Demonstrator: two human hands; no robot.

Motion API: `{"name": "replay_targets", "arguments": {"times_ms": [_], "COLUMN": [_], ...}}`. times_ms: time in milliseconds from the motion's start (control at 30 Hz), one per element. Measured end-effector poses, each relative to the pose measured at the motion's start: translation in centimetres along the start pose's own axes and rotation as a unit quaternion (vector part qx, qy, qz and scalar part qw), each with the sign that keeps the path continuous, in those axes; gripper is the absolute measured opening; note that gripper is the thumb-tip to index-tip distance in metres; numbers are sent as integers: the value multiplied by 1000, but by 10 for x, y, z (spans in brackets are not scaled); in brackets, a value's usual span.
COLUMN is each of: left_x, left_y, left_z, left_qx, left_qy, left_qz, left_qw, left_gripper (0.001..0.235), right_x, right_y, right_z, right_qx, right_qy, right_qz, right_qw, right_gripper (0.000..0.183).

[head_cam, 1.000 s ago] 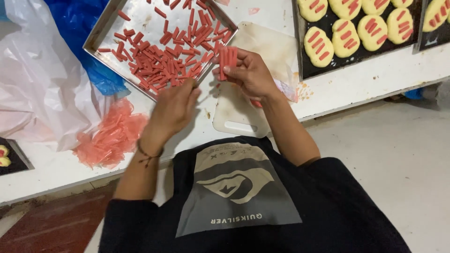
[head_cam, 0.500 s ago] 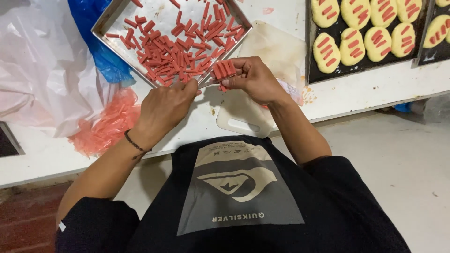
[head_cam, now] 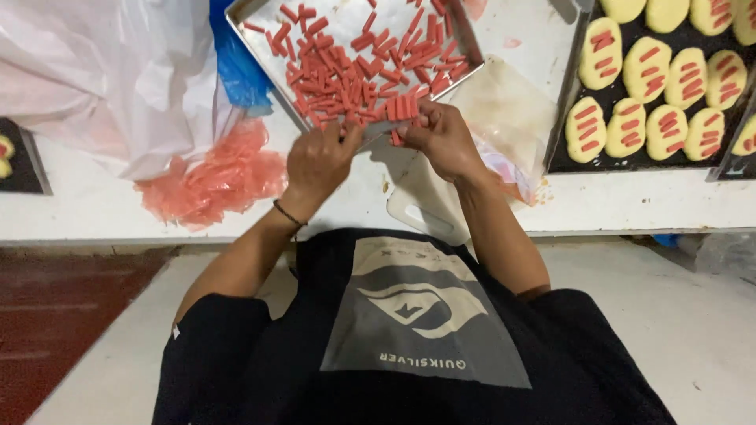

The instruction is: Slicing small red sausage strips into smaller pieces using a knife on a tray in a bakery kitchen.

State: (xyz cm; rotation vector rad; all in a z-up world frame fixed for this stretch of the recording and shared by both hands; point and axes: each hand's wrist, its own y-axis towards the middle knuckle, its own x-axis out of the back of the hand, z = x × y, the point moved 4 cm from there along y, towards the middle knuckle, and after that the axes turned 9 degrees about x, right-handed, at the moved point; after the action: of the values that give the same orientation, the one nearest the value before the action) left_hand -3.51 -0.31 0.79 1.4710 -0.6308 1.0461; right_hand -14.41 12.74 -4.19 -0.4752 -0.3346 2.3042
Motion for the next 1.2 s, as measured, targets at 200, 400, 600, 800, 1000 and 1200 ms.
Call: {"name": "replay_targets", "arguments": {"times_ms": [200, 400, 600, 800, 1000, 1200], "left_x": [-11, -13, -34, -19, -14, -21], "left_y": [2, 29, 40, 58, 48, 51], "left_z": [29, 31, 0, 29, 41, -11], "left_qx": [96, 271, 134, 403, 278, 196], "left_qy": [-112, -509, -648, -596, -353, -583], "left_qz": [81, 321, 244, 395, 222, 243], "left_qw": [986, 751, 709, 572, 865, 750], "left_gripper": [17, 57, 10, 9, 47, 32], "right_x": [-43, -44, -47, -31, -21, -23], "right_y": [6, 5, -1, -6, -9, -11], "right_z": [52, 51, 61, 63, 70, 58], "right_qx": [-8, -65, -80, -103, -73, 27], "right_qy": [-47, -116, -161, -100, -141, -44], "right_qz": [28, 73, 163, 148, 50, 129], "right_qw": [998, 989, 970, 979, 986, 990], "right_gripper": [25, 14, 14, 30, 47, 66]}}
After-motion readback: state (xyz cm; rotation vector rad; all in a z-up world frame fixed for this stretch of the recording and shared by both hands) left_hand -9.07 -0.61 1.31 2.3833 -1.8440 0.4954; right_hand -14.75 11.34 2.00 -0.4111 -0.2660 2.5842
